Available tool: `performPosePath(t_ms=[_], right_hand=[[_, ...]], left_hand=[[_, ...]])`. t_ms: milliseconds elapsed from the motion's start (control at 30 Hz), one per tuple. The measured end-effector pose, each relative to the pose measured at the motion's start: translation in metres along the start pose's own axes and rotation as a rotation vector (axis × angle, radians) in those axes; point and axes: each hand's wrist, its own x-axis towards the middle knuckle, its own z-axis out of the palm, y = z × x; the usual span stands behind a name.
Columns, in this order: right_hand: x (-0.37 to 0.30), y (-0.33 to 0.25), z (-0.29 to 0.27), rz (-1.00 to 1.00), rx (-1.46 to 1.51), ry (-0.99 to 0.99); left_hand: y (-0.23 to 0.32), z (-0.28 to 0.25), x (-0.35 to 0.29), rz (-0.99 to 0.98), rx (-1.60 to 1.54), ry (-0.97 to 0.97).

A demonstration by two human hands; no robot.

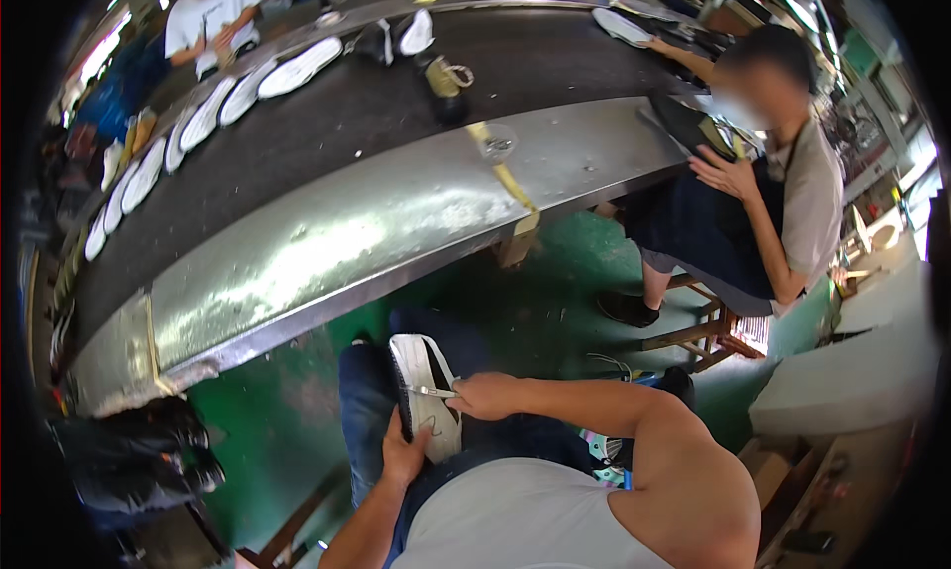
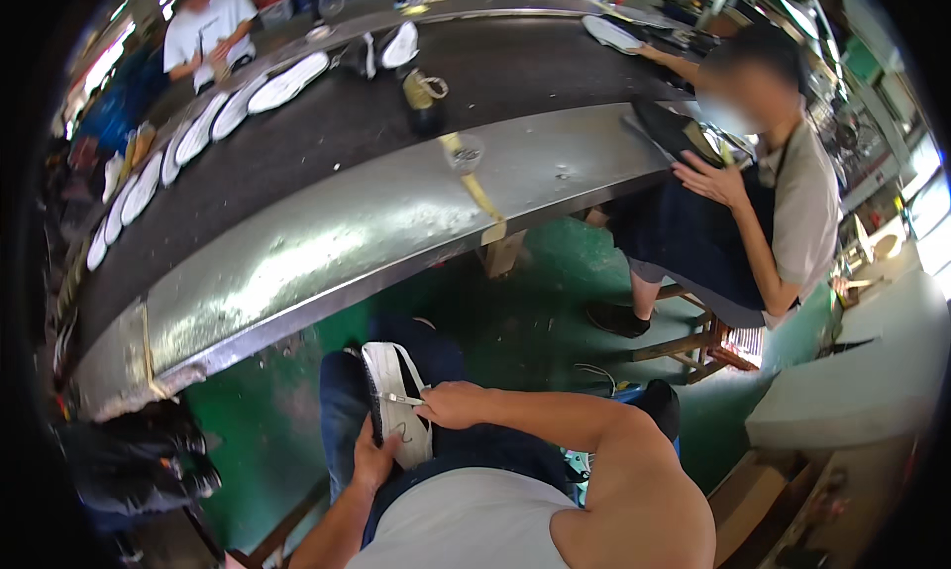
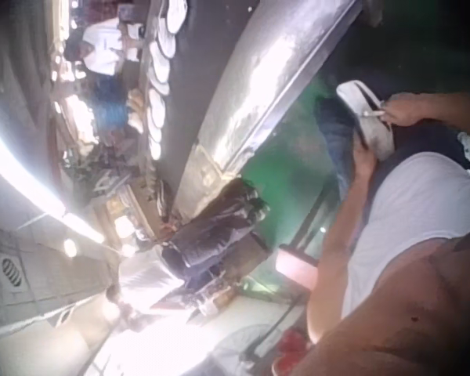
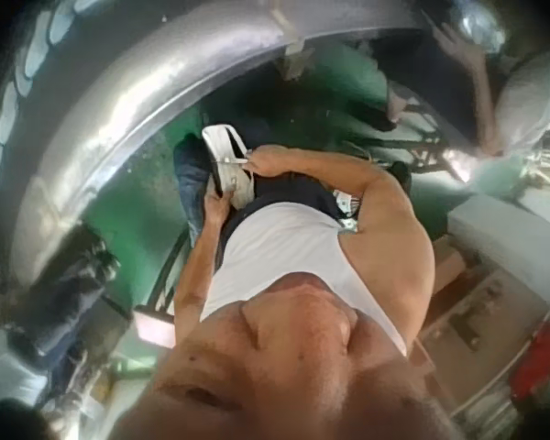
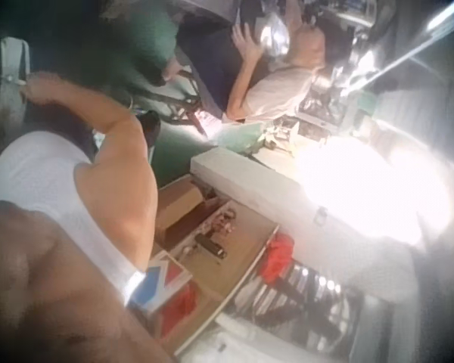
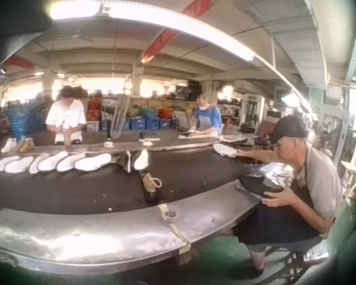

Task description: Using pincers to pull and secure shoe material over a last on a production line.

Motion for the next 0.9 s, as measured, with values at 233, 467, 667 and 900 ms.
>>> performPosePath(t_ms=[233,467,667,900], right_hand=[[-0.043,0.042,0.04,0.2,0.73,0.35],[-0.055,0.057,0.045,0.231,1.057,0.45],[-0.051,0.073,0.049,0.207,1.193,0.419],[-0.048,0.06,0.028,0.145,1.122,0.316]], left_hand=[[0.065,-0.041,0.009,-0.019,0.522,-0.227],[0.169,-0.087,0.014,0.455,0.035,0.178],[0.156,-0.072,0.075,0.596,-0.164,0.109],[-0.016,-0.002,0.111,0.032,-0.242,-0.183]])
